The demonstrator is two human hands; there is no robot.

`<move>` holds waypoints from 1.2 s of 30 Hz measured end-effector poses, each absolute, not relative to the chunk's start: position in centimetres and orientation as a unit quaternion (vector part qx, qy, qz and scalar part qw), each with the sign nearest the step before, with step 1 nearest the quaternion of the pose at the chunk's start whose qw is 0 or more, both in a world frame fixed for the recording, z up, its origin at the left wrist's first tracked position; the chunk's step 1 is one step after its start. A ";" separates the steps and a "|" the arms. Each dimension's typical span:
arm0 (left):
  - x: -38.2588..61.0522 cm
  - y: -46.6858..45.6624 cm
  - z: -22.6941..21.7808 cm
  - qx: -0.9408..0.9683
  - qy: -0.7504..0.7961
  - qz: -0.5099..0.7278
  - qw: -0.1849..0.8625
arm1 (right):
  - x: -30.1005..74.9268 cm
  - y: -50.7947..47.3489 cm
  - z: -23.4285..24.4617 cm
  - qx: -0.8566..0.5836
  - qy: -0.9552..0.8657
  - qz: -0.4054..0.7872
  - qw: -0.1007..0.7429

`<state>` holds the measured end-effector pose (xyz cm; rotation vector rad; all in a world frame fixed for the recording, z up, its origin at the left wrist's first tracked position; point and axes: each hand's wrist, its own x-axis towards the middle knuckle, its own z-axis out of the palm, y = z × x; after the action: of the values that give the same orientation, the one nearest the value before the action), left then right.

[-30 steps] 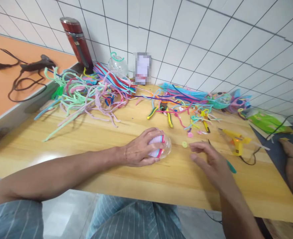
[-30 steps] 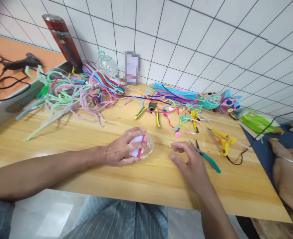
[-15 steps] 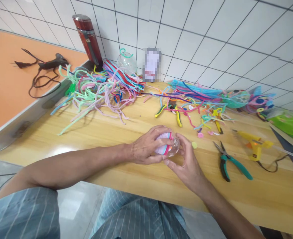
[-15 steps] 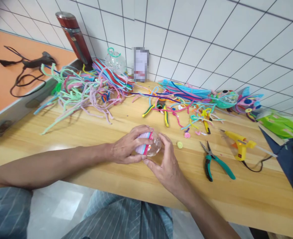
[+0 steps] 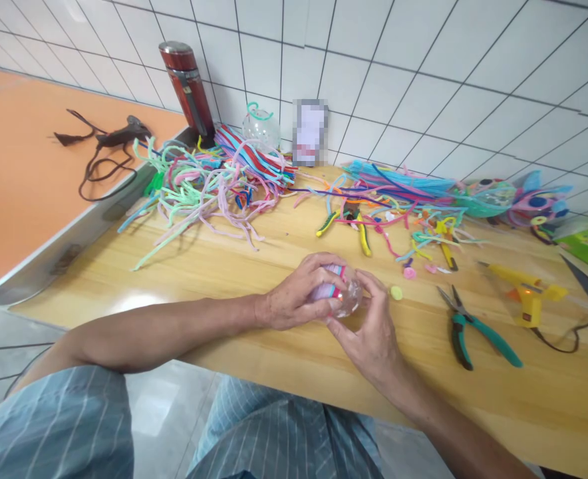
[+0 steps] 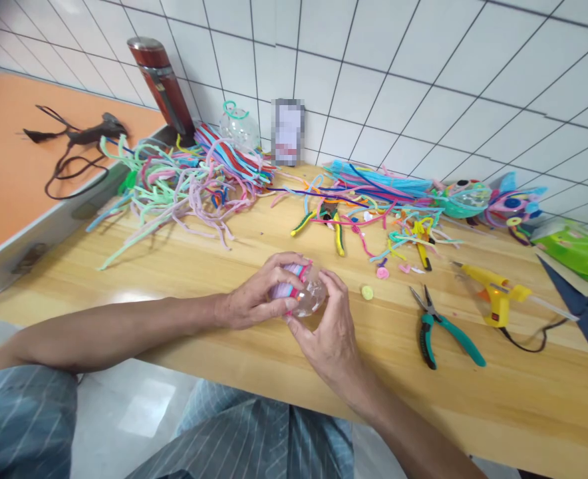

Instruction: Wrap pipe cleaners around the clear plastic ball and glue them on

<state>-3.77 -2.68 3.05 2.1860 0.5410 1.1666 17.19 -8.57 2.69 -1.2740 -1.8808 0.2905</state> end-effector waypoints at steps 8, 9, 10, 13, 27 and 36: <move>-3.5 -3.2 3.4 0.740 0.262 0.479 0.392 | 16.2 -8.3 3.2 -0.505 -0.756 0.076 0.409; -3.4 -3.3 3.5 0.729 0.265 0.484 0.405 | 16.2 -8.4 3.2 -0.504 -0.757 0.074 0.409; -3.4 -3.4 3.6 0.719 0.266 0.488 0.417 | 16.1 -8.4 3.1 -0.504 -0.757 0.070 0.410; -3.3 -3.6 3.8 0.697 0.265 0.492 0.448 | 16.0 -8.6 2.8 -0.500 -0.758 0.057 0.415; -3.3 -3.5 2.7 0.639 0.324 0.472 0.514 | 15.7 -8.8 2.8 -0.491 -0.760 0.036 0.425; -3.1 -3.6 4.6 0.554 0.369 0.387 0.638 | 15.9 -8.5 2.6 -0.473 -0.766 0.016 0.435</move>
<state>-3.06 -3.63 4.58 1.2650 0.8426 0.8826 15.93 -8.52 2.59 -1.1780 -1.9056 0.0393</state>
